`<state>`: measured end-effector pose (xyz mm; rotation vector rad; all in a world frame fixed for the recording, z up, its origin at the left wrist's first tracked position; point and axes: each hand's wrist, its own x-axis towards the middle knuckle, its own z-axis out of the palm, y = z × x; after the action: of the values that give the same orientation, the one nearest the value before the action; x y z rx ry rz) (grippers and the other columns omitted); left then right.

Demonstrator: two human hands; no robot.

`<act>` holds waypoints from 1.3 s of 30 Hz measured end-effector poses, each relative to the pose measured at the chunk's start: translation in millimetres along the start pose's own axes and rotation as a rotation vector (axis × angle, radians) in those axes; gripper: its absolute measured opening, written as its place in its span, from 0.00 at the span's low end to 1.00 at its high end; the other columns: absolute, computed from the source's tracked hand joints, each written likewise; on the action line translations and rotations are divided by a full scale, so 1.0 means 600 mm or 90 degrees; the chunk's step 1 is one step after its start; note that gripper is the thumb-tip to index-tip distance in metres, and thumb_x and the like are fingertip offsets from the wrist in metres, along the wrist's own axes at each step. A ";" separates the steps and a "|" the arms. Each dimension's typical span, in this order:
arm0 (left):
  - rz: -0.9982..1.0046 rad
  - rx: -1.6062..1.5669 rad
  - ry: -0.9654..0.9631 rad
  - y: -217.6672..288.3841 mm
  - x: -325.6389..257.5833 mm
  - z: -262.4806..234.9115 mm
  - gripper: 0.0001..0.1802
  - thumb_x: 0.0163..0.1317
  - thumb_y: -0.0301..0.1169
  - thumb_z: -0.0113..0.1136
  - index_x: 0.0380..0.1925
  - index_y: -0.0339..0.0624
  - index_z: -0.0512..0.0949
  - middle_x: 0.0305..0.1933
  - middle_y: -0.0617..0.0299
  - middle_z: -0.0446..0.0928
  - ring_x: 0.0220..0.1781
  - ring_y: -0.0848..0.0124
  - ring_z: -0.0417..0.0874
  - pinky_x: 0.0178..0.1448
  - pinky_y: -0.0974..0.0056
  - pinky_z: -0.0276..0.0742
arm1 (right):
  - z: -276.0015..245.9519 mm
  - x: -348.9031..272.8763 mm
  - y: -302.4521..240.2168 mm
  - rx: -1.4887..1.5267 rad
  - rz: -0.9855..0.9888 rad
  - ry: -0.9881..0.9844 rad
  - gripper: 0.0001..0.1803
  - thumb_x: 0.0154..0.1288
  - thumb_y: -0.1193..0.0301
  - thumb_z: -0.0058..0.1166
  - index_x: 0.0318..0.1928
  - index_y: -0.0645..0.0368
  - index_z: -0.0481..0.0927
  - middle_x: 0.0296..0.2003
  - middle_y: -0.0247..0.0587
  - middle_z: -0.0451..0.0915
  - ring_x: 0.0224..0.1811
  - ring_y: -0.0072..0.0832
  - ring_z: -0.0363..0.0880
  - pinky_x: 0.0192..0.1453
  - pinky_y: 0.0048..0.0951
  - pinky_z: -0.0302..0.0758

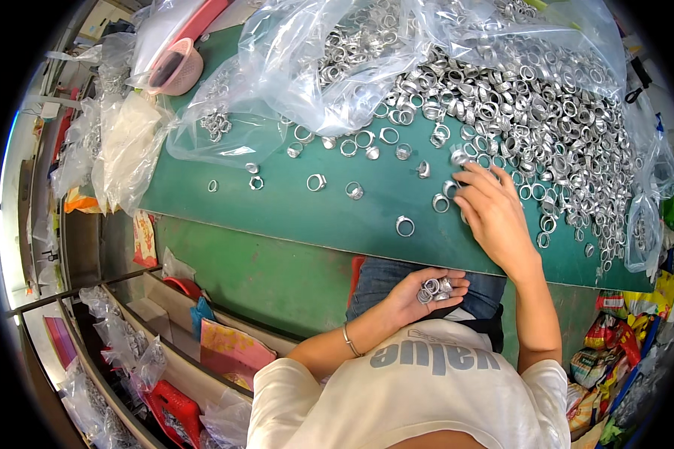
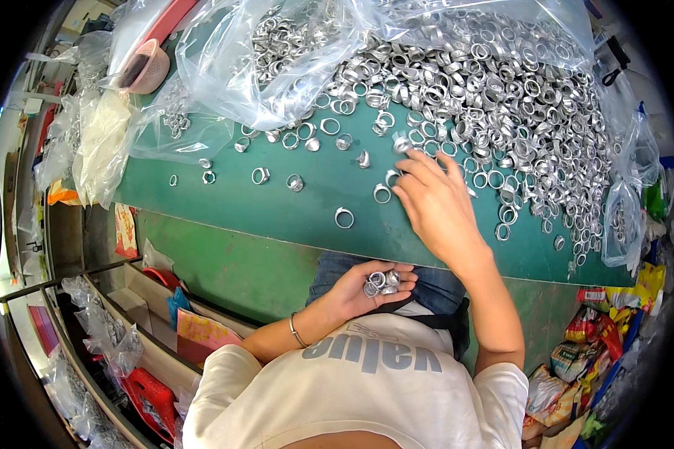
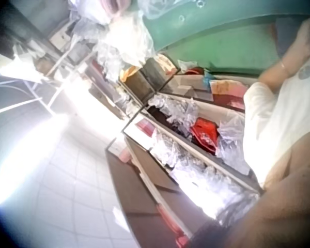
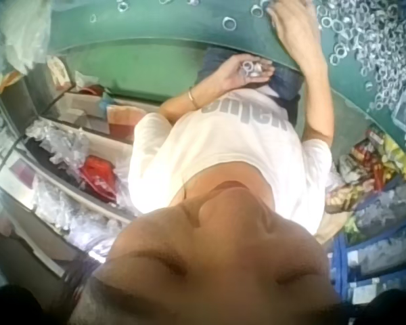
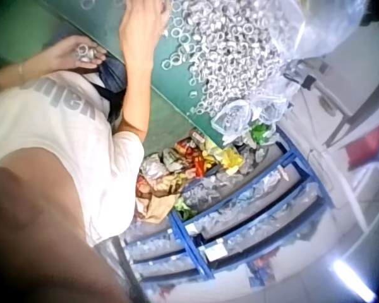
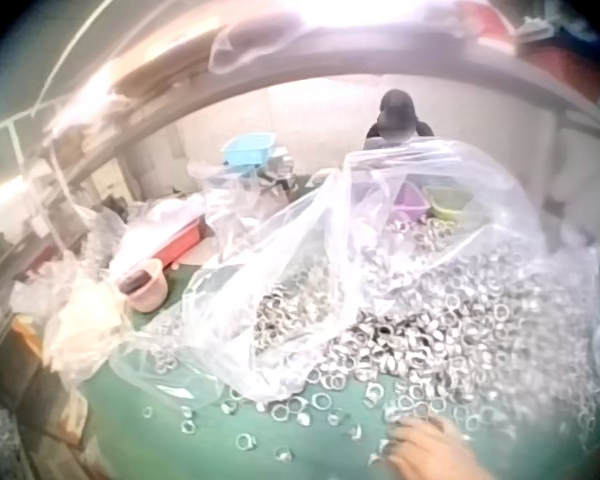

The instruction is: The person is sorting and picking up small metal rings from a large pile on a green table by hand.

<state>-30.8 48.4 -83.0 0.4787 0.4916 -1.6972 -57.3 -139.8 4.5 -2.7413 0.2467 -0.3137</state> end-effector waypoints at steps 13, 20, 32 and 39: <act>0.013 0.005 0.009 0.001 -0.005 0.017 0.16 0.67 0.32 0.51 0.47 0.28 0.75 0.49 0.43 0.78 0.54 0.55 0.80 0.61 0.52 0.77 | -0.018 -0.073 0.040 -0.051 0.181 0.268 0.04 0.58 0.78 0.58 0.35 0.62 0.79 0.48 0.43 0.78 0.53 0.42 0.74 0.59 0.40 0.65; 0.008 0.035 0.025 -0.003 0.001 0.008 0.11 0.66 0.31 0.55 0.42 0.34 0.77 0.43 0.51 0.79 0.52 0.59 0.81 0.53 0.58 0.82 | -0.018 -0.034 0.037 0.088 0.139 0.241 0.10 0.58 0.78 0.58 0.42 0.63 0.80 0.45 0.43 0.78 0.51 0.41 0.74 0.56 0.37 0.69; -0.012 0.050 0.006 -0.002 -0.009 0.014 0.10 0.66 0.32 0.57 0.42 0.37 0.76 0.34 0.62 0.75 0.33 0.72 0.74 0.33 0.70 0.72 | -0.008 -0.040 -0.001 0.114 0.011 -0.019 0.25 0.60 0.71 0.60 0.58 0.61 0.74 0.55 0.49 0.74 0.62 0.46 0.68 0.68 0.46 0.62; -0.044 0.045 -0.013 -0.003 0.002 0.013 0.12 0.66 0.32 0.55 0.43 0.35 0.76 0.37 0.58 0.78 0.39 0.67 0.80 0.41 0.66 0.78 | -0.006 -0.032 0.041 0.113 0.122 0.222 0.11 0.57 0.76 0.60 0.42 0.62 0.81 0.48 0.42 0.77 0.51 0.40 0.73 0.55 0.38 0.68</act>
<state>-33.0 43.5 -77.1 0.4988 0.4389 -1.7894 -79.9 -159.6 -5.0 -2.4517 0.5411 -0.7227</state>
